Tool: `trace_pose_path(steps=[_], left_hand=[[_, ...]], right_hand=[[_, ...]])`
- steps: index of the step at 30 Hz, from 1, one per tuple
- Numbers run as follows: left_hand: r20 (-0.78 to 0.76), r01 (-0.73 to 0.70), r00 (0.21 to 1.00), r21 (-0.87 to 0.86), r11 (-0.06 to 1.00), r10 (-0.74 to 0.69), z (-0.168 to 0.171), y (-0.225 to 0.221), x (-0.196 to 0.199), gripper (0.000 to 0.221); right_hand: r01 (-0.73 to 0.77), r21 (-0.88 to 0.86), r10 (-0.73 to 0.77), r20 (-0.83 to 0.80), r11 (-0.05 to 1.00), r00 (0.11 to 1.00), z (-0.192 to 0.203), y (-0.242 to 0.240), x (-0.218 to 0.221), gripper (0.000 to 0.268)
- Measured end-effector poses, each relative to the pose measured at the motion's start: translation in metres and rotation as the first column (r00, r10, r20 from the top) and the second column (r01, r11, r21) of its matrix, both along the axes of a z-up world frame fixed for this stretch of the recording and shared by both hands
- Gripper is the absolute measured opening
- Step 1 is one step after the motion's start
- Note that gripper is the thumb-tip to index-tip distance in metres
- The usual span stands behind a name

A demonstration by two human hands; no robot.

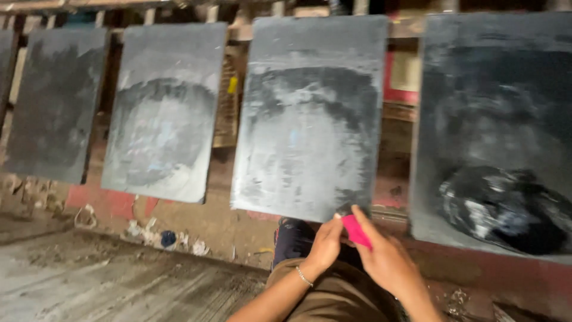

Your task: Scraping and cleaning residue from screen printing boards using a hand scraper and a cloth.

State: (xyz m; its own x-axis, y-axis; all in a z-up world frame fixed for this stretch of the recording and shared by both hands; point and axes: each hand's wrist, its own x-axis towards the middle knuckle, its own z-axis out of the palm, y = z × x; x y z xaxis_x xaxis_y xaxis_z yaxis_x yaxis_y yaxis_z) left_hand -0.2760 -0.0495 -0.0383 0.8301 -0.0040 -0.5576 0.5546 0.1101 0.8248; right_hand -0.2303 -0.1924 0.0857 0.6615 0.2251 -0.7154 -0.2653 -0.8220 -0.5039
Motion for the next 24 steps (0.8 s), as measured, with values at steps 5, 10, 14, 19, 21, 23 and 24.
trace_pose_path(steps=[5, 10, 14, 19, 21, 23, 24], left_hand=[[-0.173, -0.377, 0.916, -0.066, 0.924, 0.361, 0.003, 0.08, -0.014, 0.047], [-0.326, -0.531, 0.831, -0.225, 0.817, 0.45, -0.007, 0.168, -0.026, 0.028], [-0.326, -0.485, 0.85, -0.18, 0.856, 0.414, -0.02, 0.234, -0.026, 0.046], [-0.493, -0.386, 0.828, -0.156, 0.909, 0.267, -0.023, 0.278, -0.006, 0.042], [-0.489, -0.336, 0.839, -0.121, 0.934, 0.239, -0.031, 0.289, 0.007, 0.03], [-0.465, -0.283, 0.86, -0.093, 0.955, 0.209, -0.05, 0.293, 0.02, 0.023], [-0.418, -0.192, 0.89, 0.012, 0.981, 0.179, -0.065, 0.292, 0.022, 0.019]], right_hand=[[-0.169, 0.072, 0.164, 0.073, 0.983, 0.984, -0.06, 0.105, -0.013, 0.074], [-0.288, -0.194, 0.289, -0.027, 0.938, 0.957, -0.075, 0.214, -0.014, 0.071], [-0.327, -0.335, 0.334, -0.041, 0.884, 0.942, -0.068, 0.291, -0.017, 0.071], [-0.285, -0.425, 0.141, -0.339, 0.859, 0.93, -0.038, 0.357, 0.008, 0.063], [-0.264, -0.437, 0.13, -0.312, 0.86, 0.941, -0.044, 0.37, 0.012, 0.063], [-0.236, -0.456, 0.122, -0.265, 0.858, 0.956, -0.055, 0.377, 0.018, 0.064], [-0.186, -0.463, 0.085, -0.231, 0.866, 0.969, -0.062, 0.378, 0.02, 0.067]])
